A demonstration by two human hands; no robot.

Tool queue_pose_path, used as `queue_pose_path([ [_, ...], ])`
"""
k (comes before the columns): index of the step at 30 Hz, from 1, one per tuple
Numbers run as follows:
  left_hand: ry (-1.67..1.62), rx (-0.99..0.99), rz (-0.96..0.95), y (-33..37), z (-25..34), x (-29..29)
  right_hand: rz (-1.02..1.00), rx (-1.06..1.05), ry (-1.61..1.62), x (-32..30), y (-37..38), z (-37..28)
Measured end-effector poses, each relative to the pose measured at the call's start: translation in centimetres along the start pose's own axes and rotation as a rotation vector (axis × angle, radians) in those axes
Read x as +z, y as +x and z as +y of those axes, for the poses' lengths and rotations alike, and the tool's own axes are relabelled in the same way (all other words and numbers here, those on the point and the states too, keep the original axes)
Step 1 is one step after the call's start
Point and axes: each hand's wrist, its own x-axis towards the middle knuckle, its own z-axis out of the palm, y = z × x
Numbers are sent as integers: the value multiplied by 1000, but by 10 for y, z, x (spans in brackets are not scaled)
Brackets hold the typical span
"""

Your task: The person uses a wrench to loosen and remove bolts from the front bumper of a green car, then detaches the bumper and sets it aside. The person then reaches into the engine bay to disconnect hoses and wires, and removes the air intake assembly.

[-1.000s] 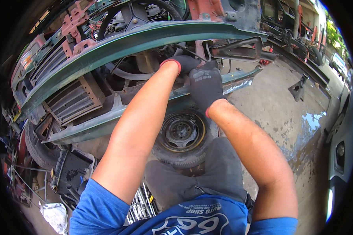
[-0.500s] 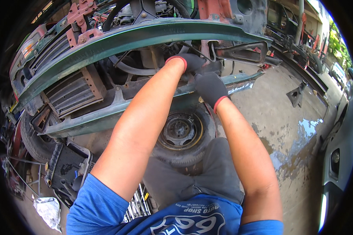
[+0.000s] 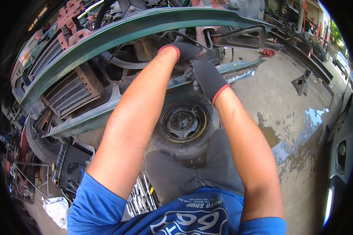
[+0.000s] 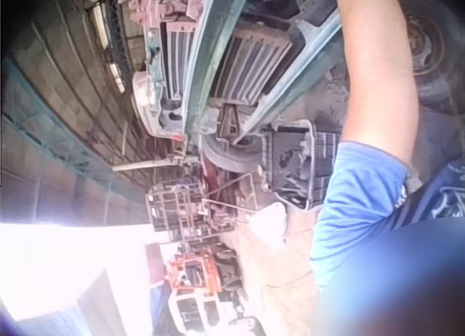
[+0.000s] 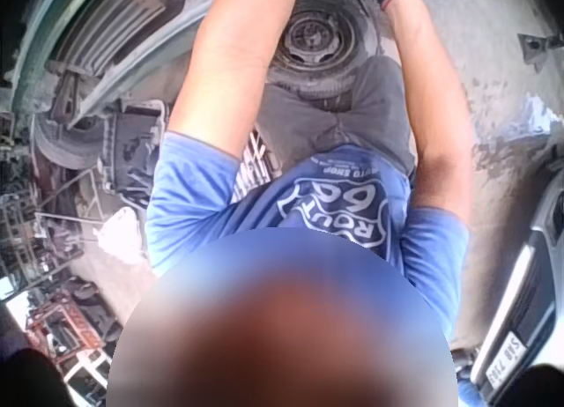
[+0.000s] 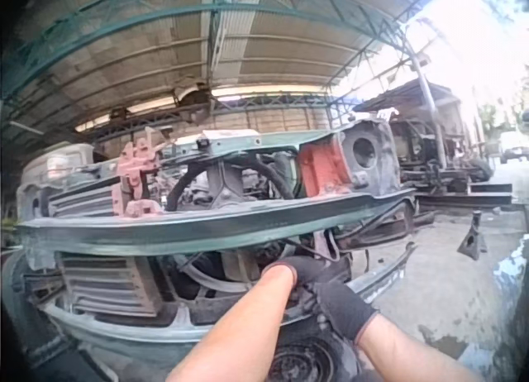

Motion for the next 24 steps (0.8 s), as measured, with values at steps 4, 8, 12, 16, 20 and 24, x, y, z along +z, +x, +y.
queue_pose_path([
  [4, -23, -13, -28, 5, -1, 1, 226, -399, -660, 6, -6, 0],
  [8, -57, -6, -19, 5, -3, 1, 533, -804, -1315, 14, -13, 7],
  [12, -110, -59, -94, -1, -1, -2, 543, -992, -1338, 6, -16, 13],
  [16, -33, -68, -111, 0, -2, -6, 383, -798, -1304, 4, -6, 12],
  [20, -112, -55, -174, 10, -8, -1, 1, -374, -847, -3, 9, 2],
  [24, -166, -77, -206, 17, -11, -2, 313, -776, -1331, 1, 7, 3],
])
